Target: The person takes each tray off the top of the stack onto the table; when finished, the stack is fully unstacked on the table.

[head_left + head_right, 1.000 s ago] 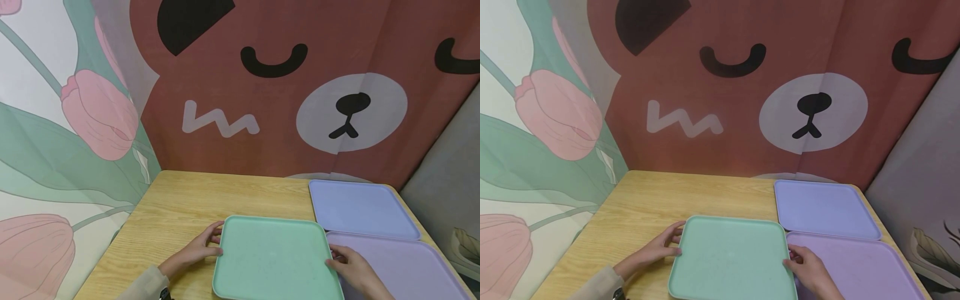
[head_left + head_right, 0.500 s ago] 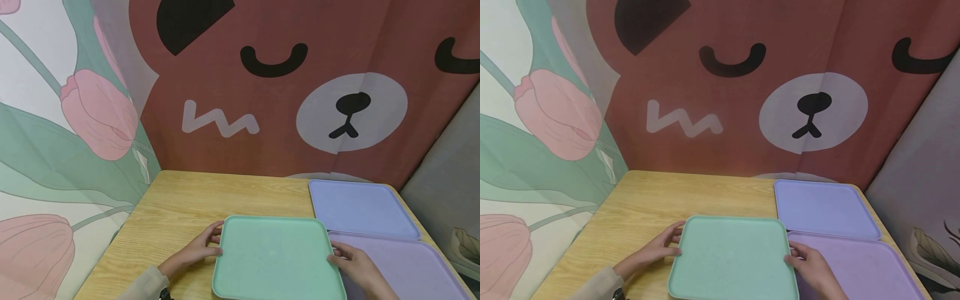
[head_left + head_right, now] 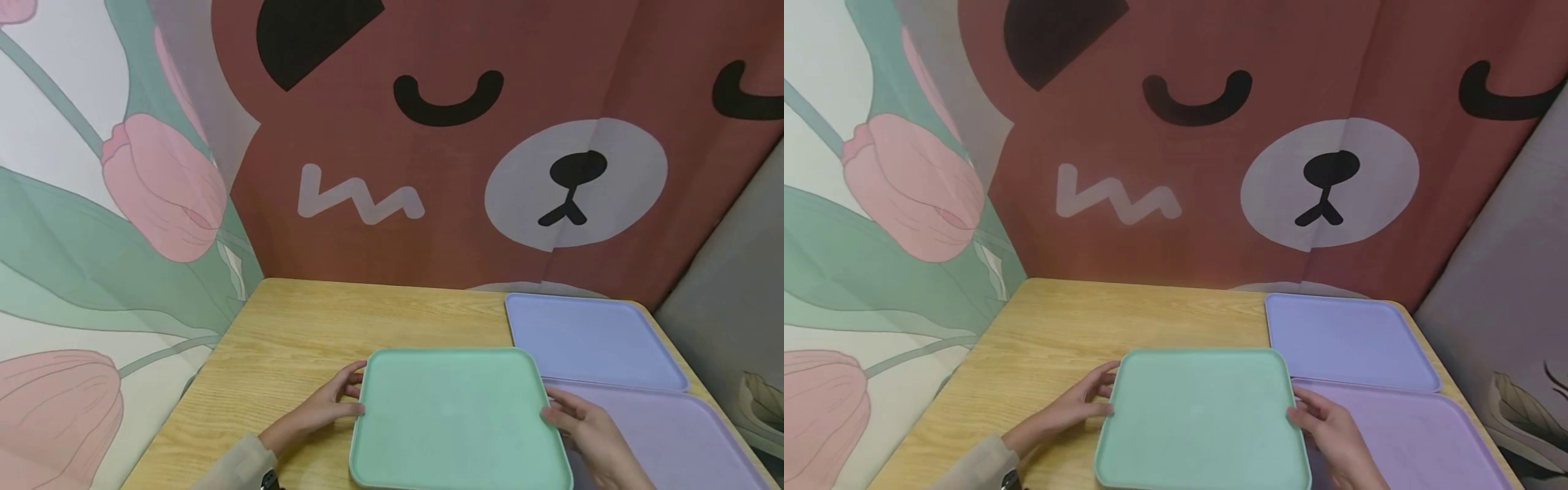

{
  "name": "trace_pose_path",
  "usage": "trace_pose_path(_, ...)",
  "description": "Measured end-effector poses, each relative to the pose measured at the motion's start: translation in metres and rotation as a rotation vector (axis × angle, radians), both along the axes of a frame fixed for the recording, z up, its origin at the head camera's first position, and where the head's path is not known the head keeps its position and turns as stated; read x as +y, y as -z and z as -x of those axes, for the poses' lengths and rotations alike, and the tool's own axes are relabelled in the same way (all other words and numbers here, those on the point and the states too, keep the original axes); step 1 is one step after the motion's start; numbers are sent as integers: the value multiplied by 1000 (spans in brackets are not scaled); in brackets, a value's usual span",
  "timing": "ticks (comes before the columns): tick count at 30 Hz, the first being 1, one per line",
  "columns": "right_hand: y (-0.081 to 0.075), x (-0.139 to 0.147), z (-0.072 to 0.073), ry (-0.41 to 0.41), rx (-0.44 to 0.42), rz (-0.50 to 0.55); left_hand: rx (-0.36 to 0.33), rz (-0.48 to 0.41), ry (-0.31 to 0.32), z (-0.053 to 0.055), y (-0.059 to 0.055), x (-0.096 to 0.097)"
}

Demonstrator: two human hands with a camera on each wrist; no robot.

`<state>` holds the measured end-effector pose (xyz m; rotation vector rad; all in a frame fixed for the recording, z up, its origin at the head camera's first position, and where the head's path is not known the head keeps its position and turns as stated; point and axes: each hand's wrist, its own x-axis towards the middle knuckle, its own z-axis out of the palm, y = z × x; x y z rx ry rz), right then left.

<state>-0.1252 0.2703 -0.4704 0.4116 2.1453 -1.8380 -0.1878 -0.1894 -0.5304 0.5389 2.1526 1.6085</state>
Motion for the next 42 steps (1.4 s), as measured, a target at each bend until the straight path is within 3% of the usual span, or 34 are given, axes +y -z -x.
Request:
trace_pose_path(12, -8, 11, 8, -24, 43, 3, -68, -44, -3, -1, -3, 0)
trace_pose_path(28, -20, 20, 39, -33, 118, -15, 21, -20, -5, 0, -1, 2)
trace_pose_path(42, -24, 23, 78, -63, 190, 31, 32, -1, -24, 1, 3, 2)
